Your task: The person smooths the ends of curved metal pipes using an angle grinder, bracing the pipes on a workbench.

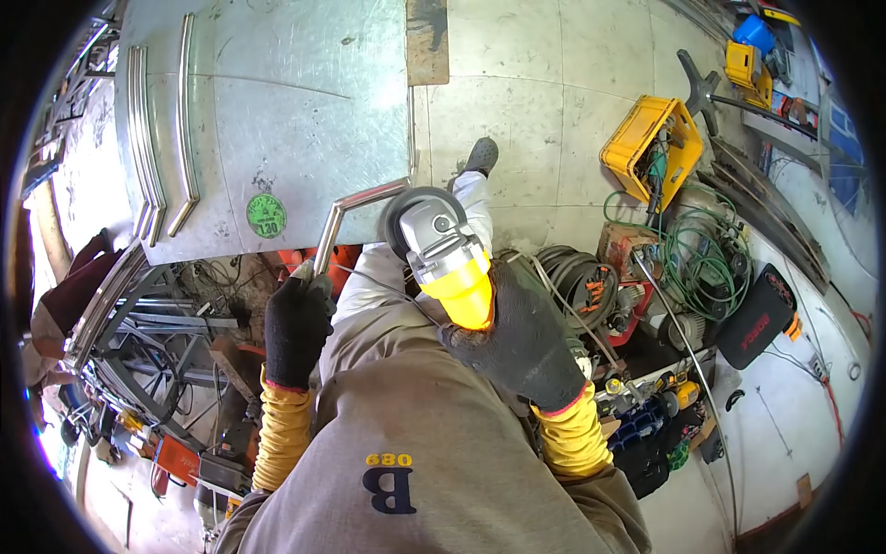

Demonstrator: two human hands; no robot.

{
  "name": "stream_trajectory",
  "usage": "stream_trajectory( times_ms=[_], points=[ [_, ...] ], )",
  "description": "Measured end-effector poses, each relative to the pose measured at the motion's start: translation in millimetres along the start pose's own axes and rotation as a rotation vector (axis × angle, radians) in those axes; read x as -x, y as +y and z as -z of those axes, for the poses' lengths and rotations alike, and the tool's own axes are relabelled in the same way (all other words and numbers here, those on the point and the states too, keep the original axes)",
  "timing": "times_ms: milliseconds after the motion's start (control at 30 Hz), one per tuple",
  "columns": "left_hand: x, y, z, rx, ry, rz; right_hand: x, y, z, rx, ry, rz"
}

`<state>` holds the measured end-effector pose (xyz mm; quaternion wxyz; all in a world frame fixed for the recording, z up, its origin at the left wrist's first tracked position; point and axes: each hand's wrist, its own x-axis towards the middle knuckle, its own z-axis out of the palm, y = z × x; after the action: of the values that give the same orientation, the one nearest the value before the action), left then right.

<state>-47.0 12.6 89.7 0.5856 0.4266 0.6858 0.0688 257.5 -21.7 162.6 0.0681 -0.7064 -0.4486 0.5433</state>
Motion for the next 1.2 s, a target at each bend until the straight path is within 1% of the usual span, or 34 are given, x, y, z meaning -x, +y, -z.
stream_trajectory(
  times_ms=[67, 100, 133, 167, 200, 233, 300, 333, 367, 433, 467, 500, 567, 600, 633, 667, 700, 733, 767, 833, 867, 900, 967, 1000, 1033, 1067, 1100, 1133, 1167, 1200],
  points=[
    [0, -3, 6, -0.021, -0.057, -0.053, 5, 9, -1, -0.026, -0.007, -0.021],
    [0, 1, 12, -0.022, -0.051, -0.055, 6, 14, -2, -0.055, -0.015, -0.04],
    [0, 10, 20, 0.231, -0.158, 0.127, 7, 18, -2, -0.058, -0.017, -0.032],
    [2, 21, 30, 0.481, -0.267, 0.307, 9, 21, -2, -0.137, 0.03, 0.002],
    [5, 34, 40, 0.565, -0.318, 0.333, 11, 24, -1, -0.217, 0.082, 0.034],
    [4, 29, 47, 0.556, -0.319, 0.324, 13, 24, 2, -0.225, 0.092, 0.04],
    [5, 23, 61, 0.703, -0.358, 0.26, 14, 23, 9, -0.216, 0.121, -0.05],
    [11, 25, 66, 1.019, -0.395, 0.256, 12, 30, 5, -0.23, 0.189, -0.01],
    [12, 25, 69, 1.009, -0.39, 0.242, 13, 27, 7, -0.24, 0.194, 0.004],
    [5, 12, 70, 1.294, -0.51, 0.21, 16, 18, 12, -0.23, 0.28, 0.057],
    [-1, 7, 67, 1.465, -0.686, 0.078, 19, 16, 14, -0.219, 0.316, 0.059],
    [-3, 6, 65, 1.457, -0.689, 0.064, 23, 13, 16, -0.224, 0.323, 0.071],
    [-7, 8, 60, 1.57, -0.775, -0.047, 26, 9, 22, -0.244, 0.283, 0.005],
    [-8, 13, 55, 1.595, -0.673, 0.002, 27, 12, 22, -0.245, 0.29, 0.017],
    [-10, 12, 49, 1.592, -0.678, -0.014, 25, 17, 20, -0.263, 0.305, 0.05],
    [-14, 11, 43, 1.054, -0.494, -0.327, 24, 21, 17, -0.281, 0.319, 0.081],
    [-17, 11, 41, 0.501, -0.289, -0.587, 24, 22, 14, -0.28, 0.324, 0.09],
    [-23, 13, 51, 0.665, -0.456, -0.438, 24, 23, 12, -0.291, 0.328, 0.111],
    [-28, 3, 56, 0.666, -0.455, -0.448, 25, 22, 11, -0.301, 0.331, 0.13],
    [-43, -22, 57, 0.521, -0.25, -0.579, 25, 17, 11, -0.325, 0.307, 0.112],
    [-30, -10, 51, 0.49, -0.046, -0.436, 25, 15, 11, -0.351, 0.278, 0.084],
    [-24, -5, 48, 0.492, -0.052, -0.435, 24, 16, 10, -0.35, 0.281, 0.08],
    [-15, -4, 42, 0.426, 0.042, -0.522, 24, 19, 8, -0.267, 0.232, 0.088],
    [-19, -21, 43, 0.419, 0.027, -0.586, 24, 22, 3, -0.267, 0.23, 0.075],
    [-14, -31, 39, 0.42, 0.016, -0.573, 24, 26, -5, -0.279, 0.243, 0.116],
    [-1, -25, 35, 0.405, 0.056, -0.498, 25, 29, -11, -0.291, 0.252, 0.153],
    [12, -22, 32, 0.388, 0.098, -0.417, 29, 29, -14, -0.292, 0.243, 0.128],
    [20, -25, 32, 0.389, 0.088, -0.344, 32, 26, -14, -0.227, 0.224, 0.103],
    [26, -31, 30, 0.388, 0.08, -0.322, 35, 24, -14, -0.162, 0.204, 0.082],
    [31, -35, 27, 0.357, 0.11, -0.34, 36, 22, -17, -0.13, 0.192, 0.077]
  ],
)
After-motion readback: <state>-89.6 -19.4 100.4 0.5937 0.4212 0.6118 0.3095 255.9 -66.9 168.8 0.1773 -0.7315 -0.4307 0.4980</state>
